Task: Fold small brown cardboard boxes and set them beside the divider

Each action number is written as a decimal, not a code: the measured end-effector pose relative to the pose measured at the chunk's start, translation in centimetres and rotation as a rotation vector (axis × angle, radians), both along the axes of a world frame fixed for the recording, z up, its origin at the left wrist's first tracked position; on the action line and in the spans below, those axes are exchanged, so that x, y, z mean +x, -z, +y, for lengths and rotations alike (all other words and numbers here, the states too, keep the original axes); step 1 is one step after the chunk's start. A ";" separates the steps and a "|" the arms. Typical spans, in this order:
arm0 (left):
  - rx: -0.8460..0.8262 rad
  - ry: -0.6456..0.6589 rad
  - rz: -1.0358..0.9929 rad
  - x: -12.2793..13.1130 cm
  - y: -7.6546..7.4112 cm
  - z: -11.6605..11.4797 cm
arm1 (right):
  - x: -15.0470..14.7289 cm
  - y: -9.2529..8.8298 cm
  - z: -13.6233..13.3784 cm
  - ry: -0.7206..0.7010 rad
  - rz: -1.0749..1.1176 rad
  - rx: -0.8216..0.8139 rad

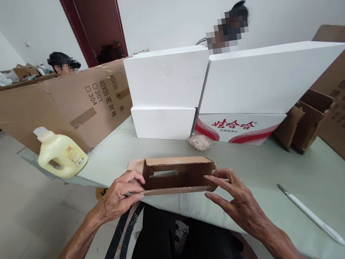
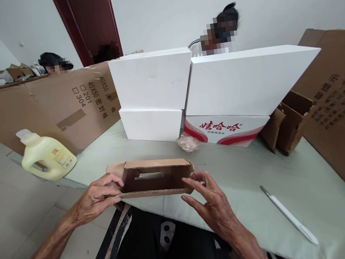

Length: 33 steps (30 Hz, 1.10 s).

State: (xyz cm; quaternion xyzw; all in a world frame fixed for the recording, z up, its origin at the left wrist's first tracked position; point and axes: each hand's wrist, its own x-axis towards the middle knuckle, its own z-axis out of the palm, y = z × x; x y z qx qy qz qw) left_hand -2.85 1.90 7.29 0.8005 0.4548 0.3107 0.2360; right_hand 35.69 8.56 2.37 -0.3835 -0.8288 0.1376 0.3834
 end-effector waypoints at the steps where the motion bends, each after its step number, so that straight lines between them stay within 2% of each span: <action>1: 0.021 0.010 0.021 0.0 0.1 0.3 | 0.0 0.2 0.3 0.008 -0.021 -0.047; 5: 0.072 -0.053 0.075 -0.1 1.0 1.5 | -0.8 1.0 2.2 -0.012 -0.061 -0.220; 10: 0.080 -0.188 0.012 -0.7 2.1 1.6 | -1.9 1.2 4.3 -0.027 0.126 -0.213; 13: 0.066 -0.178 0.002 -1.0 2.8 1.7 | -2.3 1.0 5.0 -0.042 0.126 -0.268; 18: 0.067 -0.126 0.096 -1.0 4.0 2.9 | -3.7 0.9 5.8 -0.099 0.046 -0.325; 21: 0.165 -0.145 0.111 -1.0 3.9 3.0 | -4.3 0.3 6.4 -0.132 0.095 -0.326; 23: 0.279 -0.194 0.113 -1.2 3.2 2.5 | -4.0 -0.8 6.9 -0.121 0.150 -0.368; 26: 0.460 -0.201 0.205 -1.4 1.6 1.1 | -2.6 -3.4 8.4 -0.091 0.216 -0.532; 29: 0.496 -0.090 0.403 -1.0 0.5 -0.5 | -1.3 -5.5 10.4 -0.090 0.261 -0.815; 31: 0.450 0.003 0.515 -0.5 0.7 -1.3 | -1.0 -5.8 11.6 -0.083 0.249 -1.043; 33: 0.422 0.080 0.567 0.2 1.4 -1.7 | -1.2 -5.1 12.3 -0.078 0.183 -1.212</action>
